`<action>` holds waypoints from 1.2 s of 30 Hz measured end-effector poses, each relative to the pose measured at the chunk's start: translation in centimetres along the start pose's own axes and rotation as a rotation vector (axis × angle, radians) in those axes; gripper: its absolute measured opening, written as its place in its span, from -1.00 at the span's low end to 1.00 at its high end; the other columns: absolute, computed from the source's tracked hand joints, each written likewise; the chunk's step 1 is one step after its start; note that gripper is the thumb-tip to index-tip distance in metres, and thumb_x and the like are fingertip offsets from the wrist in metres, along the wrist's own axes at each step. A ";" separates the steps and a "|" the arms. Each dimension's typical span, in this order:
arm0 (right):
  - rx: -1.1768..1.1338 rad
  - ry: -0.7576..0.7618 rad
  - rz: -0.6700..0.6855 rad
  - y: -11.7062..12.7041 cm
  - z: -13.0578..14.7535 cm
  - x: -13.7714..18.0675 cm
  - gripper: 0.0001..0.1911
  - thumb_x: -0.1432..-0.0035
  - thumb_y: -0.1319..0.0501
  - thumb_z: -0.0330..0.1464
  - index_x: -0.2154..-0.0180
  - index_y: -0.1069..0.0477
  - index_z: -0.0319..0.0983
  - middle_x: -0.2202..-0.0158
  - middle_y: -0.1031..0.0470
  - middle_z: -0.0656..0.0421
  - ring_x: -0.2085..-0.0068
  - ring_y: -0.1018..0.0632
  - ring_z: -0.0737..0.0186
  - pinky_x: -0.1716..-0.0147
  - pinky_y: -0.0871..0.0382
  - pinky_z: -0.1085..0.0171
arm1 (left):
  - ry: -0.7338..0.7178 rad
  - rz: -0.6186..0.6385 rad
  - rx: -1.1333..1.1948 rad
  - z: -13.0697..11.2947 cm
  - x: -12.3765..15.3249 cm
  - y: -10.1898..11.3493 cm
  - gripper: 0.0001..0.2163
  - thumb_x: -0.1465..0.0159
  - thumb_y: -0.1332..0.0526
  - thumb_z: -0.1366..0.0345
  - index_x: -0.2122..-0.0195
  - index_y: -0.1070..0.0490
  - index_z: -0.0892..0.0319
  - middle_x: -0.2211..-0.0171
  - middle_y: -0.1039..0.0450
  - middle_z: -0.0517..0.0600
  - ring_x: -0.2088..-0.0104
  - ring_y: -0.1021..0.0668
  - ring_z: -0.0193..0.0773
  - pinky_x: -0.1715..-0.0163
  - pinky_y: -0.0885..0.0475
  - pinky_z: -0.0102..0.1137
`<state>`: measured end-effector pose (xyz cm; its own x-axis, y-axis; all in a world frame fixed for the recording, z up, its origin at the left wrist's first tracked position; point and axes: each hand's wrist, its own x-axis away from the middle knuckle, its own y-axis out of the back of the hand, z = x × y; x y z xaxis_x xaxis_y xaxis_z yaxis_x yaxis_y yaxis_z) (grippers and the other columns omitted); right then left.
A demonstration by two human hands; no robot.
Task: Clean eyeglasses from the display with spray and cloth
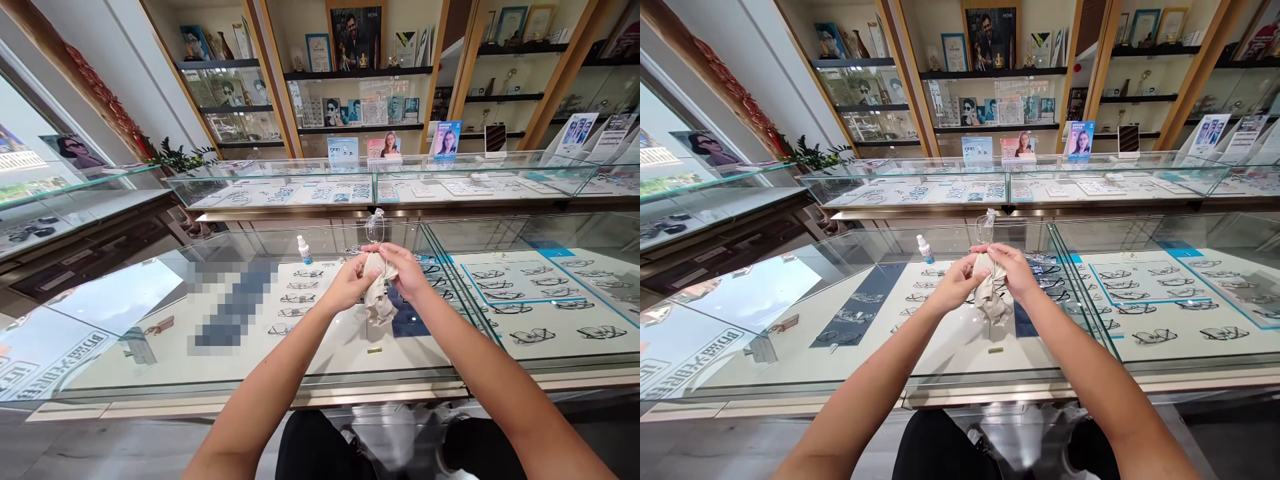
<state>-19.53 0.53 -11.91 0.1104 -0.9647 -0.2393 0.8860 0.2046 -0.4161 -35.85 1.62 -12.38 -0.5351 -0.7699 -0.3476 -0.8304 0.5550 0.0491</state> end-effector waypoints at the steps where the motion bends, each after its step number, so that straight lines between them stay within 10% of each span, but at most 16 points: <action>1: -0.022 -0.009 -0.010 -0.1 0.0 0.0 -0.65 -0.01 -0.60 -0.03 0.28 -0.77 -0.13 0.02 -0.80 0.08 0.09 -0.69 0.08 0.03 -0.57 0.15 | 0.009 -0.008 -0.006 0.0 0.0 0.0 -0.44 -0.23 -0.51 -0.23 0.15 -0.48 0.21 0.37 -0.45 -0.07 0.40 -0.41 -0.32 0.35 -0.35 -0.42; 17: -0.025 -0.007 0.033 0.1 0.1 -0.6 -0.56 0.05 -0.65 0.01 0.32 -0.61 -0.12 0.09 -0.74 0.13 0.04 -0.65 0.10 -0.06 -0.51 0.16 | -0.040 -0.209 -0.150 0.7 -0.7 1.3 -0.29 -0.29 -0.28 -0.47 0.45 -0.50 0.21 0.51 -0.42 -0.05 0.44 -0.36 -0.31 0.38 -0.32 -0.39; 26: 0.468 0.009 0.249 2.4 1.4 -1.2 -0.70 -0.12 -0.52 -0.07 0.35 -0.65 -0.16 0.11 -0.47 0.16 0.10 -0.50 0.16 -0.03 -0.36 0.12 | 0.005 -0.314 0.061 1.7 -1.4 3.9 -0.29 -0.25 -0.37 -0.42 0.05 -0.69 0.23 0.30 -0.69 0.08 0.33 -0.63 -0.16 0.32 -0.50 -0.36; 36: 0.415 -0.152 0.258 2.8 1.0 -1.5 -0.65 -0.02 -0.57 -0.08 0.35 -0.63 -0.20 0.31 -0.62 0.18 0.24 -0.50 0.19 0.11 -0.31 0.17 | 0.128 -0.184 0.166 1.5 -1.3 4.1 -0.33 -0.17 -0.57 -0.22 -0.06 -0.66 0.26 0.29 -0.71 0.09 0.36 -0.67 -0.18 0.33 -0.53 -0.37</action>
<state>-16.78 2.34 -11.79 0.3863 -0.9108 -0.1456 0.9219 0.3861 0.0306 -38.36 5.39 -13.08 -0.4013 -0.8904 -0.2147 -0.8845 0.4376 -0.1615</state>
